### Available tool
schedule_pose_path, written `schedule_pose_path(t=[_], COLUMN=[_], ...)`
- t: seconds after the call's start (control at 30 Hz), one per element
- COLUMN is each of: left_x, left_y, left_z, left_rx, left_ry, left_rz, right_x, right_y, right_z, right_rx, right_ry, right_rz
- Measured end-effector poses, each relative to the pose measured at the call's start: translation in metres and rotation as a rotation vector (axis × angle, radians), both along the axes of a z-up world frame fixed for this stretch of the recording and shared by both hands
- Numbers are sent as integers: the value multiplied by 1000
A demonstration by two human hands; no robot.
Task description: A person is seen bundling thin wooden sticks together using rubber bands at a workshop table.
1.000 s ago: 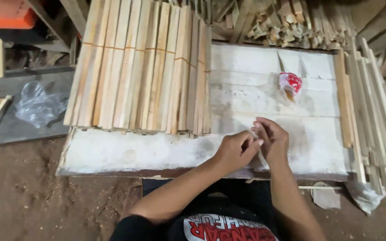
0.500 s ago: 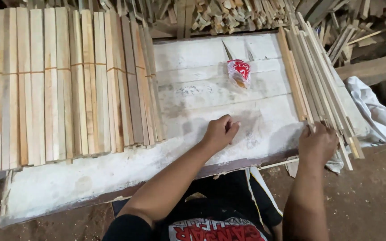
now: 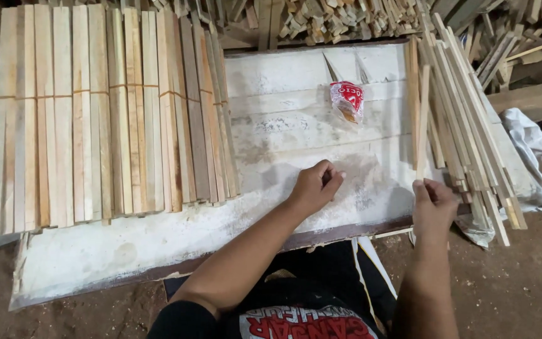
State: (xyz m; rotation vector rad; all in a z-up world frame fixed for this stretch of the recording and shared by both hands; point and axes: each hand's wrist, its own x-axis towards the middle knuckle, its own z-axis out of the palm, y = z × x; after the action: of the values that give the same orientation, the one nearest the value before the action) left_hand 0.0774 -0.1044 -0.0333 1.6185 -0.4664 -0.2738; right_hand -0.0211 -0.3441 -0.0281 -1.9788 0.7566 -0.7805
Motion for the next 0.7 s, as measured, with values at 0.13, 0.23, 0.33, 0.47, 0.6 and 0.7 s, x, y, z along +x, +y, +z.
schedule_pose_path(t=[0.13,0.23,0.33,0.47,0.6,0.7], left_x=[-2,1,0,11,21,27], left_y=[4,4,5,9,13,17], left_z=[9,7,13,22,25,21], left_rx=[-49,-100,-104,-292,-555,-526], left_ry=[-33,-36,117,361,582,575], left_rz=[33,63,113,236,396,455], right_x=[4,14,21,26,58,89], right_y=[70,87,115,141,86,0], right_z=[28,4,2,19,5,-1], right_rx=[356,307,291,164,-312,-738], right_ry=[-123,-79,23,137,-45,238], right_rz=[66,201,304,464,394,-24])
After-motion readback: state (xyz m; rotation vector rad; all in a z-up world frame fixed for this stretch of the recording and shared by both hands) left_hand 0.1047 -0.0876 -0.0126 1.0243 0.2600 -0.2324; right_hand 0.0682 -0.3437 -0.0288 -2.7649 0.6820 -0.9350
